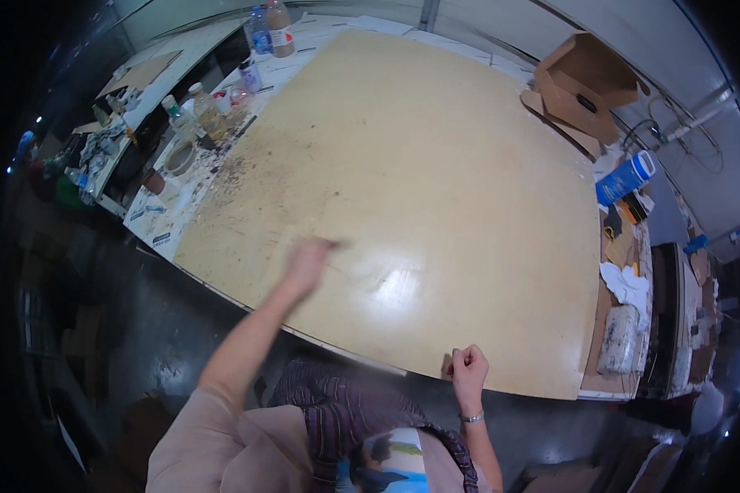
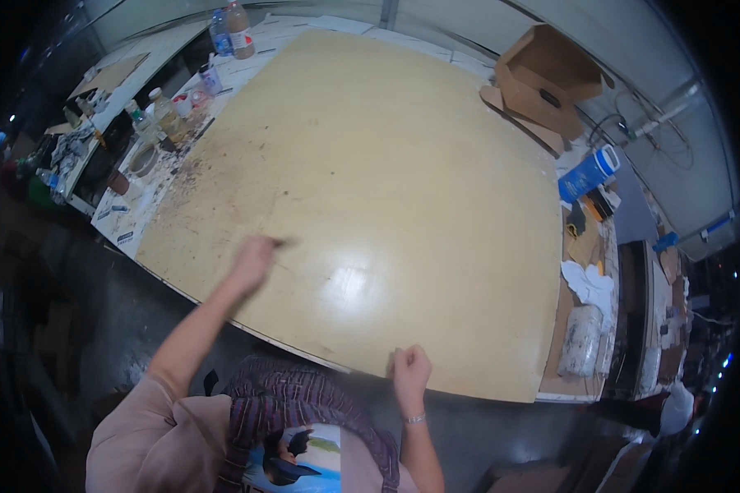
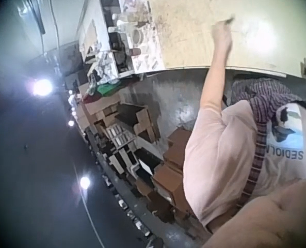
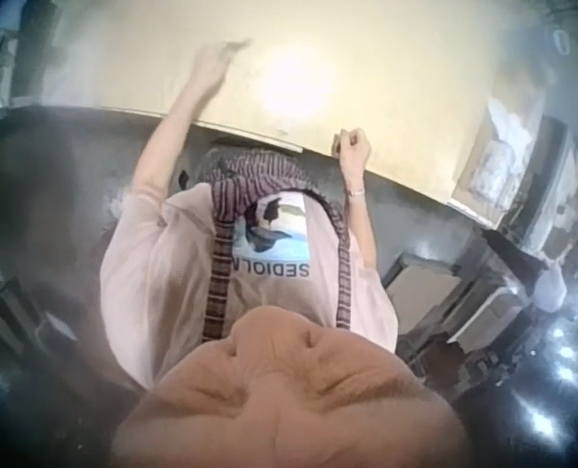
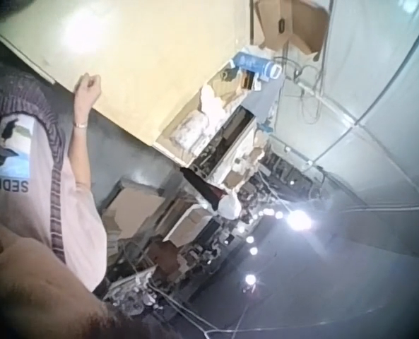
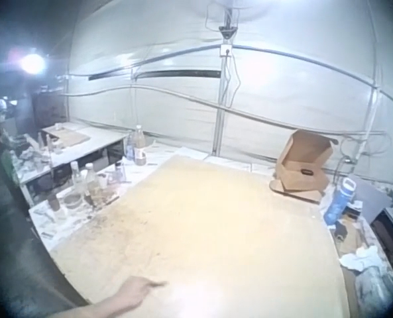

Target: The person wipes a large wooden panel and a smaller wooden frame using a white cloth.

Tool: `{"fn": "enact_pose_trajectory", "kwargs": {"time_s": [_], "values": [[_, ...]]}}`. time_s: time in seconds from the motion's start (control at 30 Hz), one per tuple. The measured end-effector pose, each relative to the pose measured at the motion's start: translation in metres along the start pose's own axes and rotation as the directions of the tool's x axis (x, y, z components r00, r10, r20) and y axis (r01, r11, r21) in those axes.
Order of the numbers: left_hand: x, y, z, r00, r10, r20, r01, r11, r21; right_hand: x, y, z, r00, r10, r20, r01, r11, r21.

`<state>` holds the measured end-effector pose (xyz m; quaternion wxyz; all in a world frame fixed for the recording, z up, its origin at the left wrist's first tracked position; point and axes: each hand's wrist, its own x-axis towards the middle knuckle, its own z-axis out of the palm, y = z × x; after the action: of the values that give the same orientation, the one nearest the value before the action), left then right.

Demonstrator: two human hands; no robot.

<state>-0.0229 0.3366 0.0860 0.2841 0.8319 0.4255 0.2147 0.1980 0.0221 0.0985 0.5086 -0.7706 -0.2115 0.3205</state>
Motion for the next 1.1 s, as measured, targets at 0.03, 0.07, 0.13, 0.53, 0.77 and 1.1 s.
{"fn": "enact_pose_trajectory", "kwargs": {"time_s": [0.03, 0.07, 0.13, 0.53, 0.77, 1.1], "values": [[-0.010, 0.038, 0.011, 0.977, 0.042, 0.210, -0.025, 0.996, -0.082, 0.004, 0.005, 0.002, 1.000, -0.004, 0.002, 0.004, 0.999, -0.038], [-0.017, 0.065, 0.011, 0.958, -0.013, 0.286, 0.082, 0.970, -0.229, 0.008, 0.010, 0.007, 0.999, -0.042, 0.013, 0.043, 0.996, -0.082], [-0.019, 0.076, -0.003, 0.958, -0.063, 0.281, 0.186, 0.881, -0.435, 0.013, 0.014, 0.019, 0.992, -0.123, 0.039, 0.128, 0.976, -0.177], [-0.018, 0.052, -0.030, 0.732, 0.187, 0.655, 0.269, 0.804, -0.530, 0.013, -0.096, 0.170, 0.973, -0.114, 0.200, 0.012, 0.892, 0.453], [0.017, -0.030, -0.072, 0.973, 0.152, 0.175, -0.112, 0.969, -0.219, 0.029, -0.150, 0.190, 0.954, 0.137, 0.268, -0.270, 0.783, 0.560], [0.016, -0.087, -0.067, 0.913, 0.406, 0.043, -0.399, 0.910, -0.115, 0.165, -0.143, 0.235, 0.941, 0.192, 0.278, -0.336, 0.612, 0.716]]}}
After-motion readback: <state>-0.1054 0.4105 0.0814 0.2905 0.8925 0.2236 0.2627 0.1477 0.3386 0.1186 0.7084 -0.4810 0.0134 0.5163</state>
